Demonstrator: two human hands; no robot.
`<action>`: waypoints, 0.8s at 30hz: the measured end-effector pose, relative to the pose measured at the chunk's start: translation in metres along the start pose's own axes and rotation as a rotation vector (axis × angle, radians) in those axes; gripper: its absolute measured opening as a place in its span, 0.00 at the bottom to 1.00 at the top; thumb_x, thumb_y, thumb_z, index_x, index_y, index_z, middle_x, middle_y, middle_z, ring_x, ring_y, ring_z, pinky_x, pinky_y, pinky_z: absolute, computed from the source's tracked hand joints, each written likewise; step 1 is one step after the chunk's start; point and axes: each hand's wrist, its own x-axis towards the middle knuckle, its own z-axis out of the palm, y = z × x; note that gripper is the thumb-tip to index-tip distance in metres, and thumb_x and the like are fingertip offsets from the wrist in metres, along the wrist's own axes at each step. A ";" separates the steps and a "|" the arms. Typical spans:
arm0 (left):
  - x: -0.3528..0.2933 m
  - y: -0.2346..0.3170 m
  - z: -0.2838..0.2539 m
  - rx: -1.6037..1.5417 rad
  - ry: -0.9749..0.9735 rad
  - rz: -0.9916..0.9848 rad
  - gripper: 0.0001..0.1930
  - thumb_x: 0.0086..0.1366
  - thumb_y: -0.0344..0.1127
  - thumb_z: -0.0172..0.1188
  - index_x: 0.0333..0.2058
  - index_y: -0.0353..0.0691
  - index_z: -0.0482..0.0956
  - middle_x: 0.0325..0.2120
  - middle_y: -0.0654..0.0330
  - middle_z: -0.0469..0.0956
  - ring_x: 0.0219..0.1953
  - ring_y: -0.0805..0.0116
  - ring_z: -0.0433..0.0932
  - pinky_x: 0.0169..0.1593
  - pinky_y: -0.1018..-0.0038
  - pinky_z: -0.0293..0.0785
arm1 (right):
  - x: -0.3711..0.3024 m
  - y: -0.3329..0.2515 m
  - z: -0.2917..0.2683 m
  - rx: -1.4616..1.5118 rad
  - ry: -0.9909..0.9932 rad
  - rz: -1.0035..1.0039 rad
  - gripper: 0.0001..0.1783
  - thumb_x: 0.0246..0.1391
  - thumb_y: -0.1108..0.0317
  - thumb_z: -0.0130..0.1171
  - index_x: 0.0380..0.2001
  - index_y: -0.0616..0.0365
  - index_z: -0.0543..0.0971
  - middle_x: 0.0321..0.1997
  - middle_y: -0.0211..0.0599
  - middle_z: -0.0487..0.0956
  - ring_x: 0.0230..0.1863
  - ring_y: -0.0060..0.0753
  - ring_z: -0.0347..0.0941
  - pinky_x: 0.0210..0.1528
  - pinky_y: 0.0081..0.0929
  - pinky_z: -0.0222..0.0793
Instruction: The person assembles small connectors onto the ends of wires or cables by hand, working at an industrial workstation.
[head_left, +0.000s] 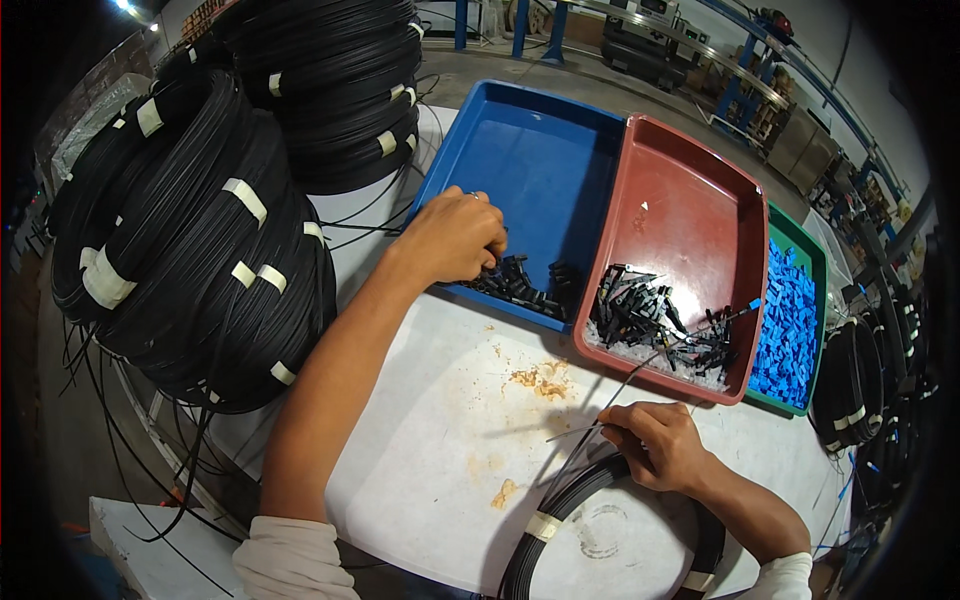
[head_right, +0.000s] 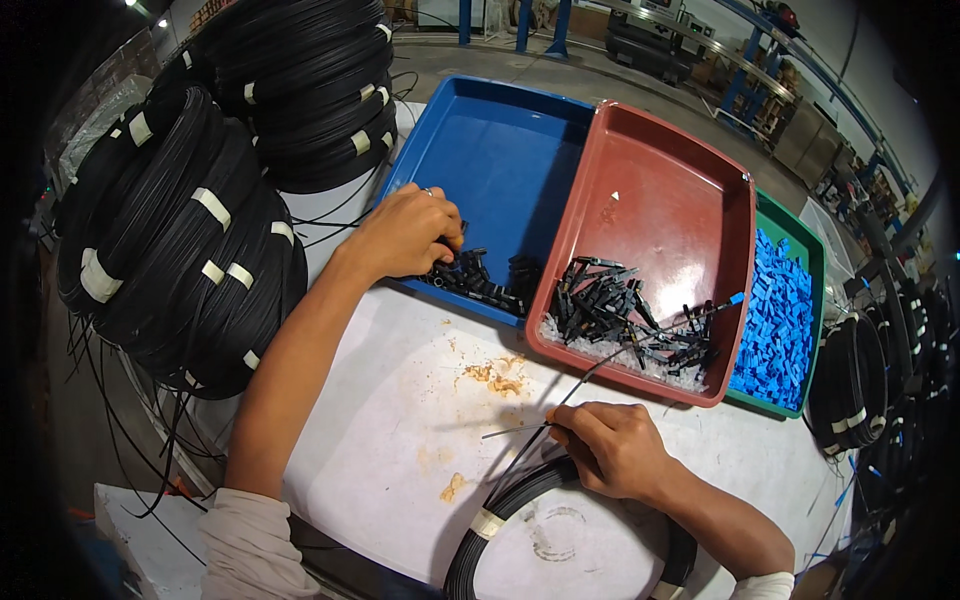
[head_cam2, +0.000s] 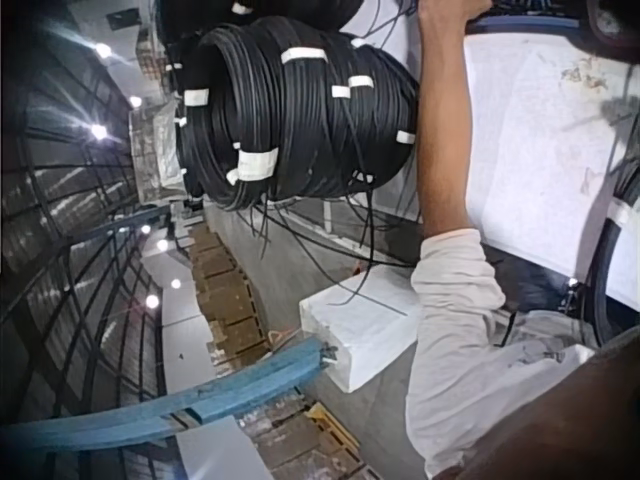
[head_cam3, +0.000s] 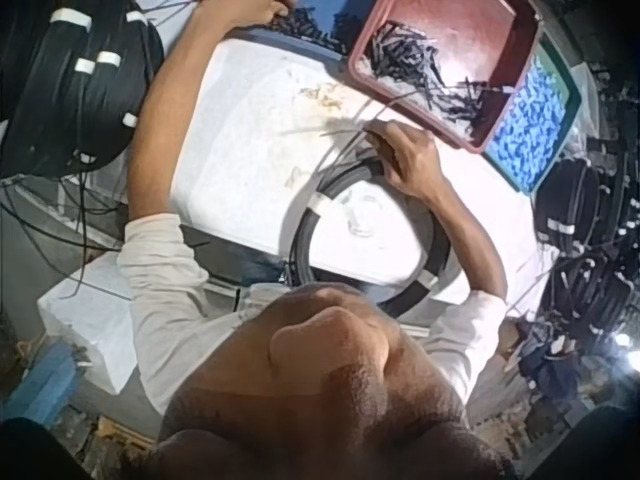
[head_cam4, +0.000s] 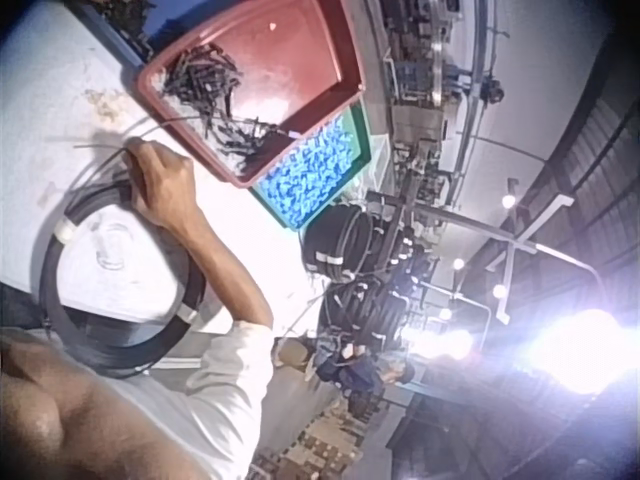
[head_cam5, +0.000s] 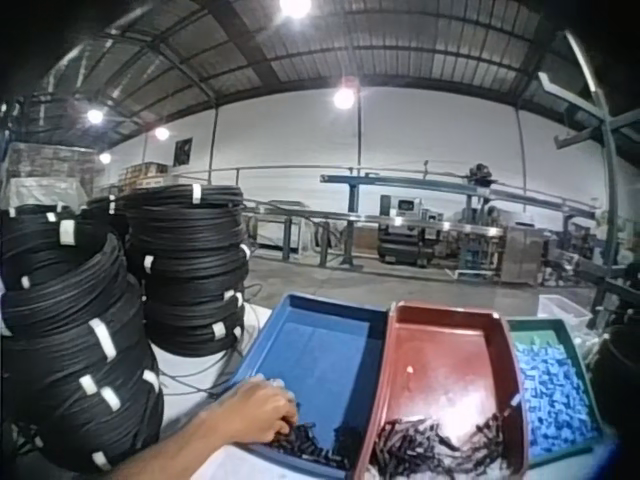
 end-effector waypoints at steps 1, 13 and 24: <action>0.000 -0.003 0.000 0.000 -0.003 0.004 0.05 0.52 0.33 0.72 0.30 0.45 0.89 0.32 0.65 0.84 0.42 0.66 0.77 0.49 0.66 0.69 | 0.000 0.000 0.000 -0.016 0.001 -0.020 0.11 0.50 0.76 0.64 0.39 0.60 0.79 0.26 0.38 0.80 0.22 0.40 0.78 0.23 0.34 0.73; -0.004 0.009 0.005 0.039 0.207 -0.003 0.09 0.53 0.29 0.70 0.35 0.45 0.88 0.35 0.65 0.85 0.43 0.66 0.78 0.49 0.67 0.68 | -0.006 0.006 0.002 -0.014 0.036 -0.053 0.10 0.51 0.74 0.64 0.38 0.59 0.78 0.26 0.40 0.80 0.23 0.42 0.78 0.23 0.36 0.73; -0.001 0.020 -0.002 0.067 -0.001 0.184 0.09 0.46 0.26 0.71 0.29 0.45 0.88 0.32 0.67 0.84 0.41 0.67 0.76 0.46 0.71 0.68 | -0.008 0.009 0.006 -0.003 0.085 -0.121 0.10 0.53 0.72 0.63 0.39 0.60 0.79 0.23 0.42 0.79 0.21 0.45 0.77 0.23 0.38 0.72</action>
